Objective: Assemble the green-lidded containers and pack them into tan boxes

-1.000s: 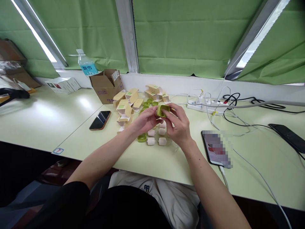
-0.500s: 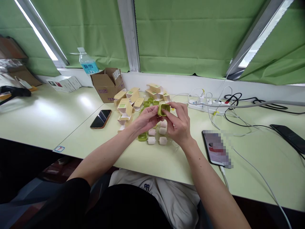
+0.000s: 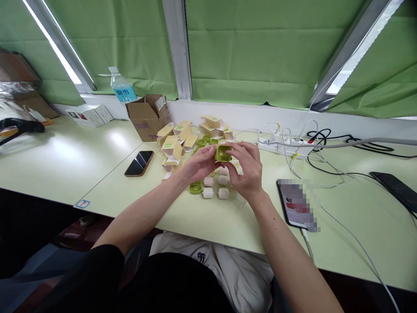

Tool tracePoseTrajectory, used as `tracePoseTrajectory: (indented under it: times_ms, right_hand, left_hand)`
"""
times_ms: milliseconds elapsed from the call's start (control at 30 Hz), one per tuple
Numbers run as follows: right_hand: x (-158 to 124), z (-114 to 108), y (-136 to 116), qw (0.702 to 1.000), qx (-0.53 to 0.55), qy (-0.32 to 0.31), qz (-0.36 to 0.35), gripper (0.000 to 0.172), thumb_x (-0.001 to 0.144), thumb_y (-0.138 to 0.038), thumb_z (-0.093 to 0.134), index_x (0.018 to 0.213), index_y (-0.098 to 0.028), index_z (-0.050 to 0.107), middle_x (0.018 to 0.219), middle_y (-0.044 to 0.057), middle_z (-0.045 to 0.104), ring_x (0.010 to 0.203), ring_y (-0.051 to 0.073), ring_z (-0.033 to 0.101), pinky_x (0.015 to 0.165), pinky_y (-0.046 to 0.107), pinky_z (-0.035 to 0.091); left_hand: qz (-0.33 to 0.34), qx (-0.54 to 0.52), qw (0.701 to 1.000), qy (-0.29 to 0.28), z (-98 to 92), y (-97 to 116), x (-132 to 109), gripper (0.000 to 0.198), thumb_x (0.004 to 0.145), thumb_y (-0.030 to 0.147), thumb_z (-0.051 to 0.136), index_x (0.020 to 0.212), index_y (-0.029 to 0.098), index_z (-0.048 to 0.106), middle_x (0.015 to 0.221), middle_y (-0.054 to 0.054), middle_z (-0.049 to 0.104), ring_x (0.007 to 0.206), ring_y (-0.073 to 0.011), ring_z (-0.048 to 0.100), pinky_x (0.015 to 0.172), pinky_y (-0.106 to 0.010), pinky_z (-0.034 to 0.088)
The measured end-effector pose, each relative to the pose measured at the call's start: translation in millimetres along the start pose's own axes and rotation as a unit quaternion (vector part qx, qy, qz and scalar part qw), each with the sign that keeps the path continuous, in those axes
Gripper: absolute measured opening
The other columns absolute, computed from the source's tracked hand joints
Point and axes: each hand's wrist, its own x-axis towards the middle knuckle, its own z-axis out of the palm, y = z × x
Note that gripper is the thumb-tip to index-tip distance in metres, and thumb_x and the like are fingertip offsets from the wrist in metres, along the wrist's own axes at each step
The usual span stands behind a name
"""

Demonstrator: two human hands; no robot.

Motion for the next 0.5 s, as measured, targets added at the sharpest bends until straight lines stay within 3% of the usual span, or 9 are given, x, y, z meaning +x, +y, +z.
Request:
tracePoseTrajectory:
  times_ms: [167,233,300,400,500]
  right_hand:
    - [3.6,-6.5,-1.4,1.0,-0.01,0.004,0.008,0.031,0.106,-0.03,0.065,0.137,-0.027,0.068,0.144,0.015,0.078,0.14,0.038,0.065,0.115,0.063,0.057]
    - [5.7,-13.6,-0.9,0.999,-0.047,0.023,0.016,0.026,0.104,-0.033,0.069,0.129,-0.026,0.07,0.134,0.016,0.08,0.131,0.038,0.068,0.109,0.06,0.057]
    - [8.0,-23.3,-0.6,0.996,-0.08,-0.001,0.029,0.013,0.102,-0.033,0.07,0.112,-0.025,0.073,0.113,0.013,0.081,0.112,0.035,0.07,0.098,0.054,0.056]
    - [11.8,-37.3,-3.9,0.975,-0.117,-0.181,0.05,0.009,0.097,-0.03,0.077,0.091,-0.024,0.074,0.09,0.007,0.08,0.092,0.029,0.068,0.088,0.047,0.049]
    - [15.0,-42.3,-13.7,0.915,-0.146,-0.371,0.065,0.011,0.091,-0.032,0.087,0.089,-0.023,0.081,0.089,0.005,0.083,0.097,0.029,0.07,0.092,0.048,0.045]
  left_hand:
    - [0.013,0.009,1.0,0.02,-1.1,0.3,1.3,0.054,0.075,0.048,0.106,0.116,0.02,0.083,0.103,-0.008,0.079,0.095,-0.0202,0.074,0.084,-0.032,0.06]
    - [0.034,0.003,0.998,0.046,-3.4,1.3,3.1,0.049,0.075,0.046,0.105,0.109,0.02,0.082,0.101,-0.006,0.079,0.089,-0.0183,0.072,0.081,-0.032,0.06]
    - [0.055,-0.007,0.995,0.08,-7.3,2.6,5.2,0.042,0.077,0.043,0.104,0.102,0.02,0.08,0.097,-0.004,0.078,0.086,-0.0168,0.071,0.08,-0.031,0.06]
    - [0.076,-0.026,0.99,0.116,-13.2,4.0,7.4,0.033,0.08,0.035,0.101,0.097,0.02,0.077,0.099,-0.004,0.079,0.088,-0.0166,0.073,0.083,-0.031,0.061]
    - [0.085,-0.036,0.987,0.13,-15.5,4.4,7.6,0.031,0.081,0.029,0.099,0.103,0.022,0.078,0.107,-0.005,0.082,0.094,-0.0184,0.075,0.09,-0.034,0.062]
